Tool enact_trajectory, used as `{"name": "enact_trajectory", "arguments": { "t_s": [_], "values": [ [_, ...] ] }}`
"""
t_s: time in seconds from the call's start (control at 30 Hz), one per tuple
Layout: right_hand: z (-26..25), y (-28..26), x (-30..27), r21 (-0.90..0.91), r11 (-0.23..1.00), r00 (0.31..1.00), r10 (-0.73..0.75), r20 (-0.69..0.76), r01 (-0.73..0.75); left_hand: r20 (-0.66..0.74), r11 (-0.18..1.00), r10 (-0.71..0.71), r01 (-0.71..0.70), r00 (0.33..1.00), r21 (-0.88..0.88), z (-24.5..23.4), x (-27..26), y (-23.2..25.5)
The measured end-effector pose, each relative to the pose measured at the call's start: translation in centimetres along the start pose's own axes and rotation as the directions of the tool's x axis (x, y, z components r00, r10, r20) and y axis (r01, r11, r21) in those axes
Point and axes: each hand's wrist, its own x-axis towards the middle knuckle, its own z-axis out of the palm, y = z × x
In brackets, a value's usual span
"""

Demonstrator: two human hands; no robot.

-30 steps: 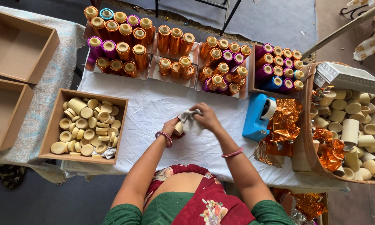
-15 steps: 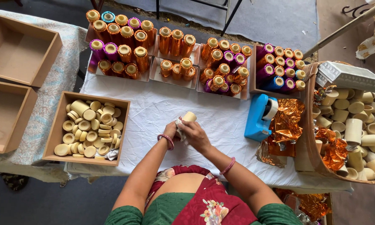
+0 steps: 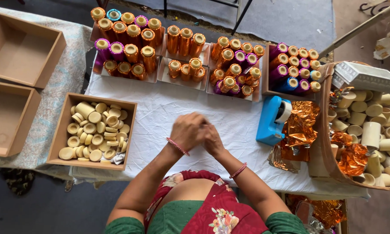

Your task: Wrapping clay diyas and small cylinders with paper or cloth.

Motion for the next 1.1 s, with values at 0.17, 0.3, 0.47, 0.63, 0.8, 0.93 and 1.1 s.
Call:
{"name": "enact_trajectory", "arguments": {
  "t_s": [0.17,0.3,0.47,0.63,0.8,0.93,1.1],
  "values": [
    [-1.8,-5.2,2.8,-0.036,0.999,0.999,-0.037,0.037,0.038,0.059,0.418,0.659,-0.299,0.750,-0.858,-12.6,-0.7,11.6],
    [-4.4,-6.3,4.5,-0.114,0.988,0.992,0.100,-0.080,-0.109,0.069,0.164,0.854,-0.141,0.515,-0.976,-14.2,-1.0,12.9],
    [-2.5,-5.8,1.6,-0.184,0.983,1.000,-0.023,0.019,0.026,0.073,0.165,0.871,-0.150,0.486,-0.975,-14.6,-0.5,13.6],
    [-3.4,-5.7,1.8,-0.179,0.978,0.993,0.105,-0.047,-0.112,0.082,0.171,0.884,-0.155,0.460,-0.973,-13.4,-1.0,13.2],
    [-0.9,-4.1,0.3,-0.175,0.977,0.992,-0.113,0.062,0.122,0.097,0.183,0.897,-0.164,0.432,-0.969,-13.8,-1.0,14.9],
    [-4.5,-6.3,2.4,-0.183,0.975,0.992,0.118,-0.040,-0.124,0.105,0.193,0.904,-0.177,0.413,-0.965,-12.5,-2.5,15.5],
    [-2.6,-4.0,1.2,-0.158,0.981,0.994,-0.107,0.036,0.112,0.119,0.204,0.916,-0.188,0.382,-0.961,-11.3,-3.2,17.5]
  ]
}}
